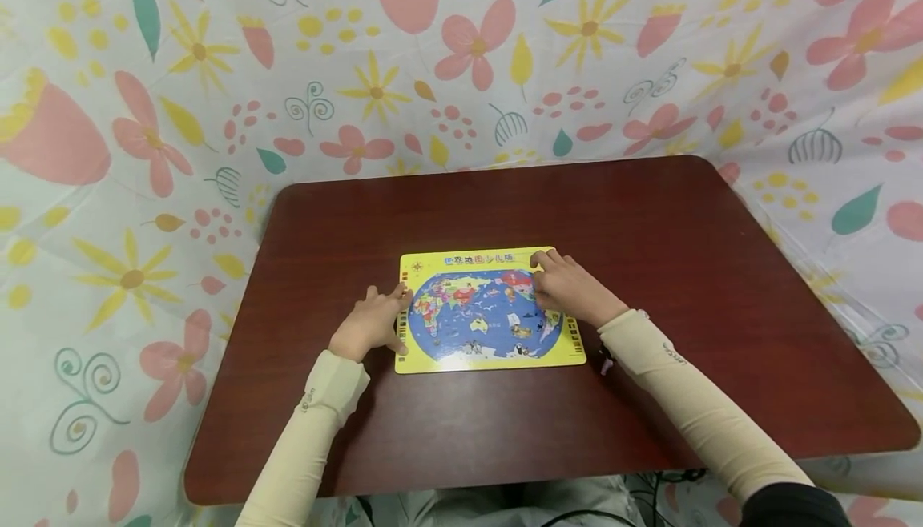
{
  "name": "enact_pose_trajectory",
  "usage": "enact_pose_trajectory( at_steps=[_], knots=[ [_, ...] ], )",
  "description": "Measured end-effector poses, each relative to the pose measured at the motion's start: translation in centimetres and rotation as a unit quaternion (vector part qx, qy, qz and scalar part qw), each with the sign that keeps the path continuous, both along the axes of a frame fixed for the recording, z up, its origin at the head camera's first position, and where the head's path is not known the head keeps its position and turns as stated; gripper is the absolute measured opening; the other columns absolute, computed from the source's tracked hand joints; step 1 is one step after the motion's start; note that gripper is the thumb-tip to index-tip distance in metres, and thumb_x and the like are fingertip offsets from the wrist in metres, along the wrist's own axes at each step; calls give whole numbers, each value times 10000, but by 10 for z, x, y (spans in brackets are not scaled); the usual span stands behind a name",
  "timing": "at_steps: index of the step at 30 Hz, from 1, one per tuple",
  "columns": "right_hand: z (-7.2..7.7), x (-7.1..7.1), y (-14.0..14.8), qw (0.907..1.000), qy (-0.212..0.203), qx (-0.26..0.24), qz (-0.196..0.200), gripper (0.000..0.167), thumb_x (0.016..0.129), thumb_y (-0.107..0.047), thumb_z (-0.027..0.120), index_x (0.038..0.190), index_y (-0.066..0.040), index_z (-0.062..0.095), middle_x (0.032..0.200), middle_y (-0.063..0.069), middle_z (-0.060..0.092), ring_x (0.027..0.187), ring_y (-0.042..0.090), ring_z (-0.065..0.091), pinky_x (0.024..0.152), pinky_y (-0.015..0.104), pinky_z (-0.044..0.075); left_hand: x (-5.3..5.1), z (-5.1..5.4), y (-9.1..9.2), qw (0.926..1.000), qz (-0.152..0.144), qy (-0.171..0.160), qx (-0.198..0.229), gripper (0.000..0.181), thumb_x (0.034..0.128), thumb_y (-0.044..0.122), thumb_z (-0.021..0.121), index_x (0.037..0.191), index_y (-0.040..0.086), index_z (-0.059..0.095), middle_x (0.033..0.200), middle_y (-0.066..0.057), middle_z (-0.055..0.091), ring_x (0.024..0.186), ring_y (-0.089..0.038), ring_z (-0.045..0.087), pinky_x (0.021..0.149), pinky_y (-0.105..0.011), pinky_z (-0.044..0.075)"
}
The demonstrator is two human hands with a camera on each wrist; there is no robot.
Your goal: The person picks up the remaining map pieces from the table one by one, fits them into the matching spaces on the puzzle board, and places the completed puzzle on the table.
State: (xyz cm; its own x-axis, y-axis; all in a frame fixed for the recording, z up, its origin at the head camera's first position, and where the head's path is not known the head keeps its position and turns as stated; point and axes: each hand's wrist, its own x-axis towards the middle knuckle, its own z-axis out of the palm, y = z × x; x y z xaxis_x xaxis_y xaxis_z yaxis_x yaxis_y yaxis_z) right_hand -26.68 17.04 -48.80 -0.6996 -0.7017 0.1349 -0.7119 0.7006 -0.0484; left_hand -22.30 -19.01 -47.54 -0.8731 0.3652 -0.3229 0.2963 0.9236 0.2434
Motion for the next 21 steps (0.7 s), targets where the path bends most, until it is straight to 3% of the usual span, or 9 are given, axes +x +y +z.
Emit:
enact_pose_trajectory(
  at_steps=[8, 21],
  knots=[
    [-8, 2, -12, 9995, 18, 233, -194, 87, 884, -107, 715, 902, -22, 730, 1225, 189, 582, 1068, 339, 524, 795, 494, 494, 1, -3, 4, 10000, -38, -66, 5, 998, 716, 311, 934, 1548, 104, 424, 1643, -131, 256, 1155, -389, 410, 942, -582, 436],
    [-6, 2, -21, 9998, 130, -29, -156, 123, 896, -85, 728, 785, -37, 715, 1162, 192, 598, 980, 320, 547, 689, 449, 478, 0, 2, -1, 10000, -9, 9, -47, 1018, 711, 318, 940, 1555, 105, 412, 1641, -143, 266, 1138, -388, 408, 907, -566, 445]
  ],
)
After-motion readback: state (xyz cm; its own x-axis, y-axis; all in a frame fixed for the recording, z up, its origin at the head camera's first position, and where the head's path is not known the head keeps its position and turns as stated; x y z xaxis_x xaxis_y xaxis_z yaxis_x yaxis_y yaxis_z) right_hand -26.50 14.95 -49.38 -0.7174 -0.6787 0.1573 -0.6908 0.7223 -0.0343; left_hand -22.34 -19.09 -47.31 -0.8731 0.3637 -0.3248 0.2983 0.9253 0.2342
